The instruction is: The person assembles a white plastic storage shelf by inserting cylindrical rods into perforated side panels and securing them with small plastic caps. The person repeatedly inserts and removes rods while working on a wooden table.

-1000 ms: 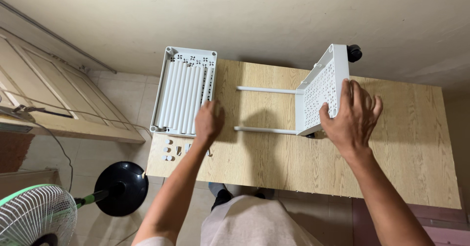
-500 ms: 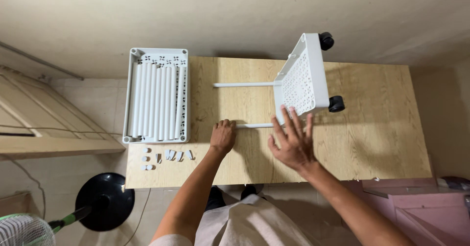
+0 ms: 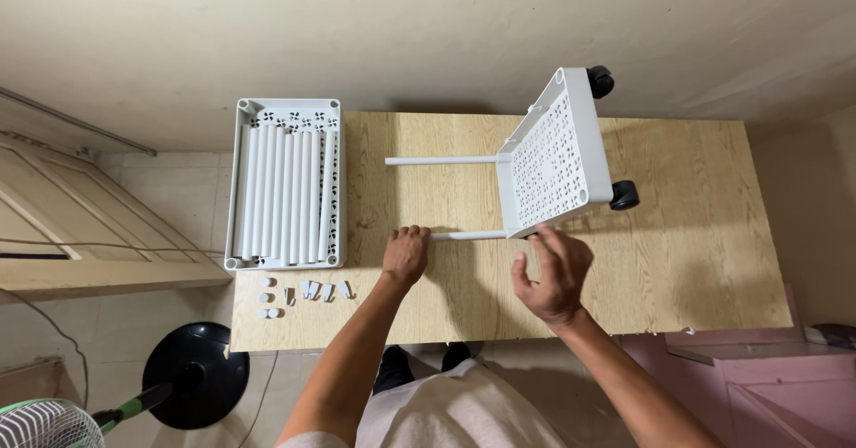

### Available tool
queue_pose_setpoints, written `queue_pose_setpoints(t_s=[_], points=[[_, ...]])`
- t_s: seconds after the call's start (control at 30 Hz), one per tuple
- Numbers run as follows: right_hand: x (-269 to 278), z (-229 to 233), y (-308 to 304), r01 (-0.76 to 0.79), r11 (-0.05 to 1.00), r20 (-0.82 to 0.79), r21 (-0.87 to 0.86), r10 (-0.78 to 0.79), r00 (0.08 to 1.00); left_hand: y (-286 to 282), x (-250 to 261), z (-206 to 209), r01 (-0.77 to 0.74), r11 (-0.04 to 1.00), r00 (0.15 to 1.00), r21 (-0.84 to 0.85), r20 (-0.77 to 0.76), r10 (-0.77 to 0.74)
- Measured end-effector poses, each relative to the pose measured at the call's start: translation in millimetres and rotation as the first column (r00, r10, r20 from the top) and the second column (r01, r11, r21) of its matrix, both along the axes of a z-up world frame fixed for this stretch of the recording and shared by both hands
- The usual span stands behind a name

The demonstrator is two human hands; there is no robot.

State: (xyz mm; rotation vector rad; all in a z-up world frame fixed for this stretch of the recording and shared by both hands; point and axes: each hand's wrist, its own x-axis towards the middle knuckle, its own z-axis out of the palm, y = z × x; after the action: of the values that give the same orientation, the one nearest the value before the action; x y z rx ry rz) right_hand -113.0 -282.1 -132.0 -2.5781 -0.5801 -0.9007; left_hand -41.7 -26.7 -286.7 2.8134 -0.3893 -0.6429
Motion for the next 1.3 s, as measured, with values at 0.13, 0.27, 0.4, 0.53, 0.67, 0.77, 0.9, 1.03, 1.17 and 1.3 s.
queue_pose_setpoints(t_s=[0.13, 0.27, 0.4, 0.53, 0.67, 0.77, 0.9, 1.03, 1.17, 1.3], points=[[13.9, 30.3, 2.0, 0.169, 0.986, 0.306, 0.009, -0.163, 0.938, -0.2, -1.6, -1.1, -0.006, 1.0, 1.0, -0.02, 0.005, 0.006], [43.7, 67.8, -3.6, 0.334, 0.942, 0.263, -0.045, -0.311, 0.913, 0.9, -3.4, 2.1, 0.011, 1.0, 1.0, -0.013, -0.008, -0.011], [58.4, 77.5, -10.8, 0.327, 0.944, 0.127, -0.048, -0.319, 0.939, 0.6, -4.3, 7.4, 0.004, 0.999, 1.0, -0.039, 0.004, -0.004], [69.4, 80.5, -21.1, 0.306, 0.949, 0.161, -0.08, -0.29, 0.943, 2.7, -11.9, 15.2, -0.002, 0.994, 0.999, -0.106, 0.04, 0.007], [89.7, 92.4, -28.2, 0.306, 0.943, 0.206, -0.132, -0.276, 0.939, 7.6, -16.3, 43.0, 0.0, 0.99, 1.0, -0.144, 0.03, 0.004], [107.2, 105.2, -33.3, 0.282, 0.949, 0.166, -0.143, -0.258, 0.952, 13.3, -23.8, 69.9, 0.015, 0.98, 0.993, -0.198, 0.114, 0.008], [139.3, 125.1, -37.0, 0.289, 0.944, 0.055, -0.156, -0.284, 0.957, 23.6, -39.5, 100.9, 0.108, 0.95, 0.956, -0.292, 0.291, -0.02], [161.9, 133.6, -37.4, 0.219, 0.961, -0.007, -0.17, -0.223, 0.975, 24.3, -46.3, 124.9, 0.112, 0.96, 0.961, -0.258, 0.273, -0.038], [203.9, 123.7, -35.2, 0.159, 0.968, -0.176, -0.196, -0.194, 0.965, 21.7, -52.1, 138.0, 0.126, 0.957, 0.949, -0.26, 0.312, -0.04], [239.2, 101.5, -33.1, 0.131, 0.959, -0.357, -0.253, -0.218, 0.908, 21.0, -51.1, 146.1, 0.143, 0.945, 0.933, -0.293, 0.359, -0.029]])
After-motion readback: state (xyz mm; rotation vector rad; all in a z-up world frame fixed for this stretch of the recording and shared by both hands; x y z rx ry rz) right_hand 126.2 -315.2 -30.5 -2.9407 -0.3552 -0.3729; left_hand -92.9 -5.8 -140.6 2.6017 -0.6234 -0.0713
